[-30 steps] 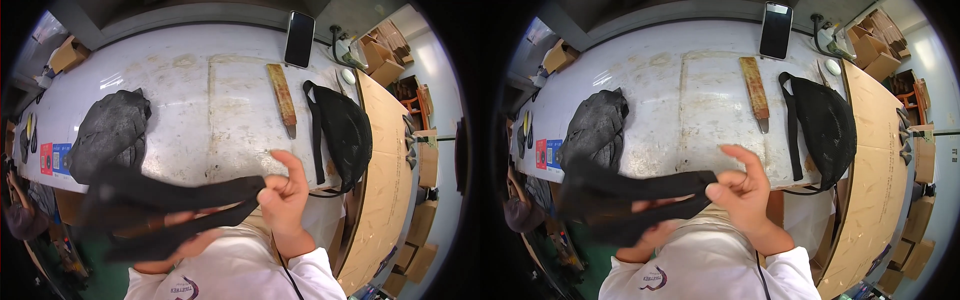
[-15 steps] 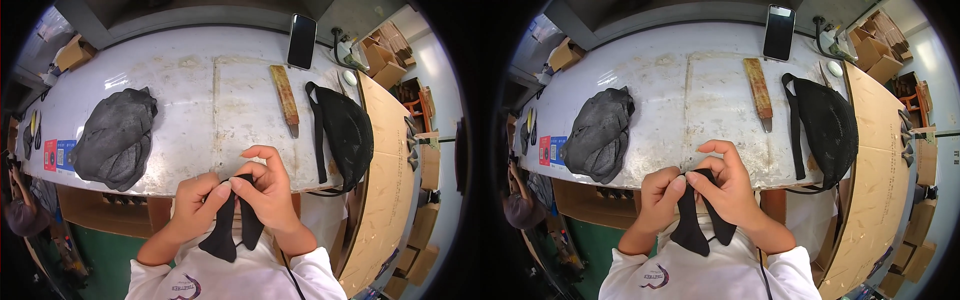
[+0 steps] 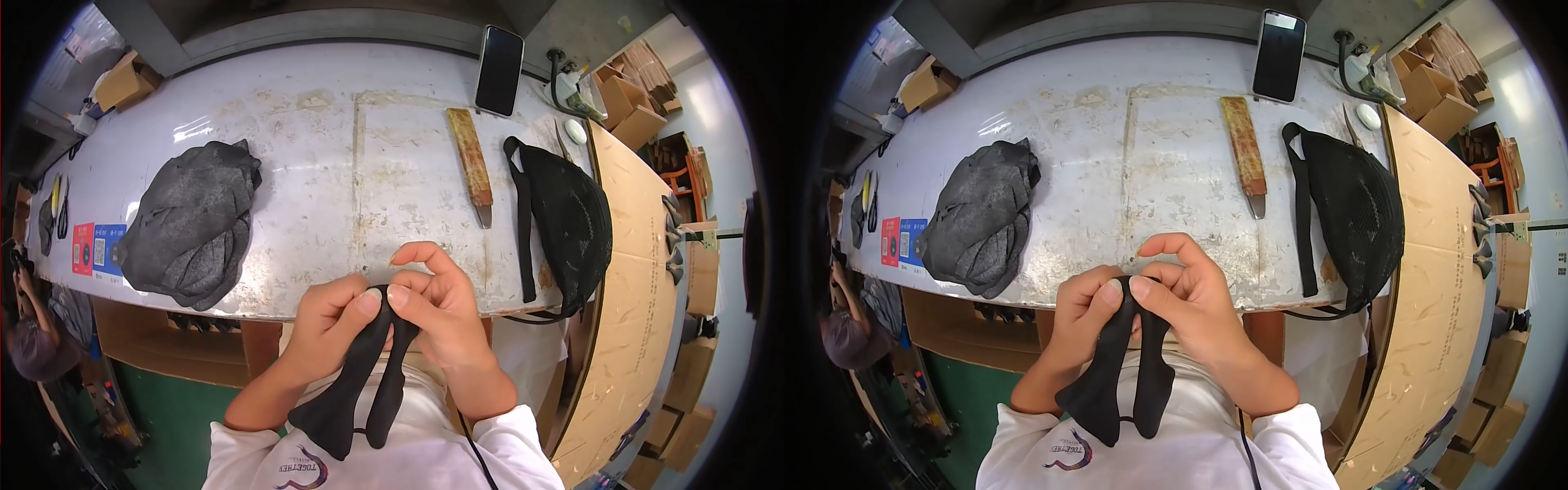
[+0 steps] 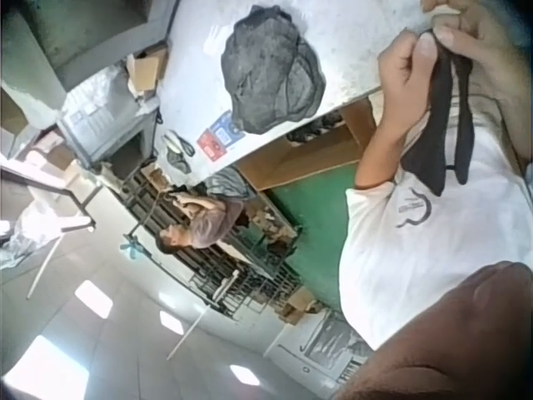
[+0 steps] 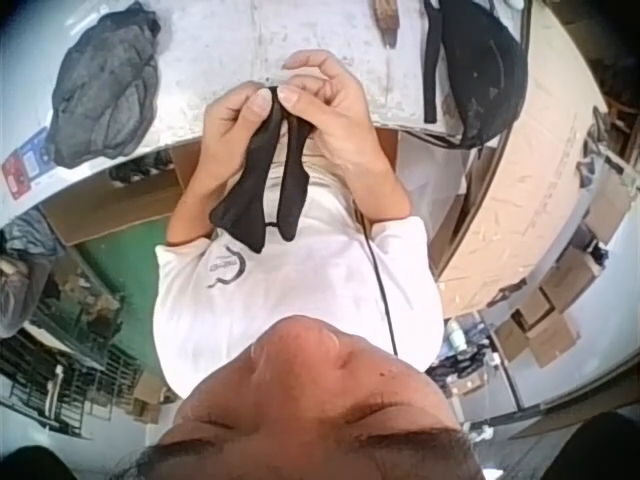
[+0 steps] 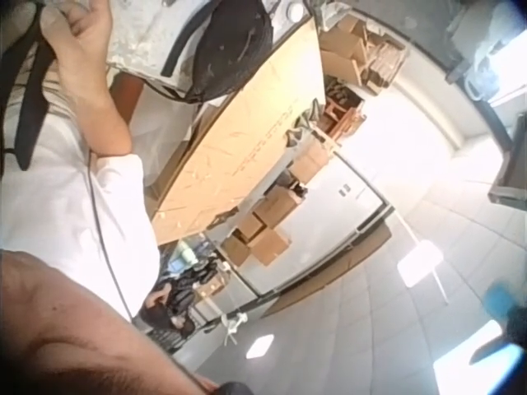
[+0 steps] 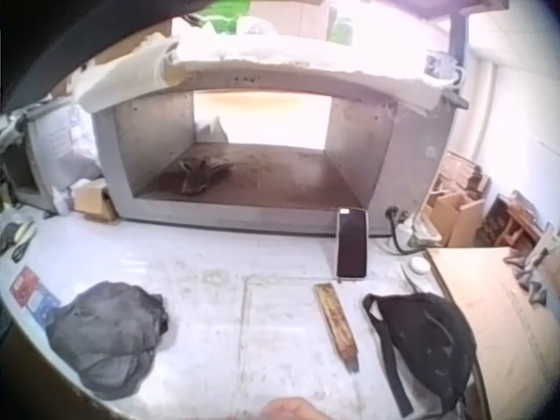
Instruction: Inspecting and aligning black synthetic material components at a workbench in a manufacturing environment.
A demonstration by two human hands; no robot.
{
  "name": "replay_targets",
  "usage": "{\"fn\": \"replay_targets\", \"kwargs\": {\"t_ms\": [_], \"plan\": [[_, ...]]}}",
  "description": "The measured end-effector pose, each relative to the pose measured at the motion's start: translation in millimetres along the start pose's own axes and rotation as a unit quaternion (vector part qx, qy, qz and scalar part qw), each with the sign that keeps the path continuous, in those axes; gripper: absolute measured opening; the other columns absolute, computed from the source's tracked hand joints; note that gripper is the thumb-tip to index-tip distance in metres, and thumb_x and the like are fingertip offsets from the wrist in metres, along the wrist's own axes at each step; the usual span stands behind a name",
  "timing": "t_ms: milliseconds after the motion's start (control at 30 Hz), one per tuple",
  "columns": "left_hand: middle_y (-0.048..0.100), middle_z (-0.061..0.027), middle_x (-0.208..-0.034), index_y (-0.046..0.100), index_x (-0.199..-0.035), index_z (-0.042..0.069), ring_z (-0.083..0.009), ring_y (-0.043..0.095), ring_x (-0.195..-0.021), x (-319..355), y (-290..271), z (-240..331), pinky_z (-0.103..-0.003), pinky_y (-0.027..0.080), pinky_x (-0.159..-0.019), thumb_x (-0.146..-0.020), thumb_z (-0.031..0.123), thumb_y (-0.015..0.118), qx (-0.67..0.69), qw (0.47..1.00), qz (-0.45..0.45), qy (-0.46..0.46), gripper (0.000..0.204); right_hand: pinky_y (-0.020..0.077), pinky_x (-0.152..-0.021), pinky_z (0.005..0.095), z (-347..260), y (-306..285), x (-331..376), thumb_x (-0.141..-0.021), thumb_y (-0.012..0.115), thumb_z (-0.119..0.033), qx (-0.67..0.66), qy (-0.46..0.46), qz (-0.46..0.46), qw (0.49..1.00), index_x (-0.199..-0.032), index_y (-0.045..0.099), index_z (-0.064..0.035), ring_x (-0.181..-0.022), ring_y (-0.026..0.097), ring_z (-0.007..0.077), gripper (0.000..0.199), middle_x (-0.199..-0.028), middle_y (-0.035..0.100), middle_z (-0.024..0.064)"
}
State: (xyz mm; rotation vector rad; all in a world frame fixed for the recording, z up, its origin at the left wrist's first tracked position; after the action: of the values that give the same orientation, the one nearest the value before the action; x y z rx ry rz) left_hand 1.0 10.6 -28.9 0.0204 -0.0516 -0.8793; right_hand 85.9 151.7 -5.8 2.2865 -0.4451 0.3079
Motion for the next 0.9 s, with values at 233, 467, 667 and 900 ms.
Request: {"fn": "replay_targets", "kwargs": {"t_ms": [233,467,667,900], "plan": [[0.054,0.0025,-0.079,0.048,-0.1,0.007,-0.0026,0.051,-0.068,-0.2,6.4,8.1,-0.019,0.04,-0.058,-0.094,0.019,0.064,0.184,0.975,-0.022,-0.121,0.021,0.046,-0.065,0.0227,11.4,-2.7,-1.4,-0.096,0.06,-0.01,0.329,-0.242,0.003,0.913,-0.119,0.044,-0.0019,-0.074,0.057,0.0097,0.029,-0.083,0.062,0.0046],[0.06,0.0005,-0.076,0.059,-0.096,0.003,-0.0047,0.054,-0.062,-6.4,1.0,5.9,-0.02,0.044,-0.056,-0.096,0.018,0.062,0.271,0.942,-0.005,-0.198,0.015,0.0369,-0.049,0.0243,5.0,-12.7,3.6,-0.097,0.058,-0.014,0.43,-0.172,0.004,0.886,-0.075,0.054,-0.0004,-0.055,0.044,0.0047,0.027,-0.059,0.052,0.0007],[0.062,-0.0003,-0.074,0.061,-0.091,0.001,-0.0041,0.055,-0.062,-2.1,-1.2,12.6,-0.02,0.044,-0.056,-0.095,0.018,0.064,0.202,0.967,-0.024,-0.152,0.018,0.0308,-0.046,0.0226,0.3,-6.2,12.9,-0.098,0.058,-0.018,0.26,-0.113,-0.02,0.959,-0.074,0.053,-0.0035,-0.051,0.04,0.0041,0.028,-0.059,0.052,-0.0027],[0.063,-0.0011,-0.075,0.059,-0.089,0.002,-0.0049,0.056,-0.065,-3.8,1.5,17.6,-0.02,0.045,-0.058,-0.096,0.02,0.063,0.262,0.95,-0.038,-0.163,0.019,0.0357,-0.05,0.0206,11.6,-2.1,6.3,-0.1,0.055,-0.019,0.034,-0.026,-0.013,0.999,-0.071,0.05,-0.0063,-0.056,0.046,0.0028,0.032,-0.06,0.051,-0.0035]]}}
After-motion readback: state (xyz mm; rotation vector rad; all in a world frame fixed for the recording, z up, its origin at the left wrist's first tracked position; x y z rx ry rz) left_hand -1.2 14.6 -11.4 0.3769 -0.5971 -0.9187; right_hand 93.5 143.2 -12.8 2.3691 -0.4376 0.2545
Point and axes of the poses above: each hand's wrist, its own x-axis away from the middle knuckle, its own y-axis out of the palm, z = x × y, the point moved 1 cm from there along -x, towards the middle knuckle
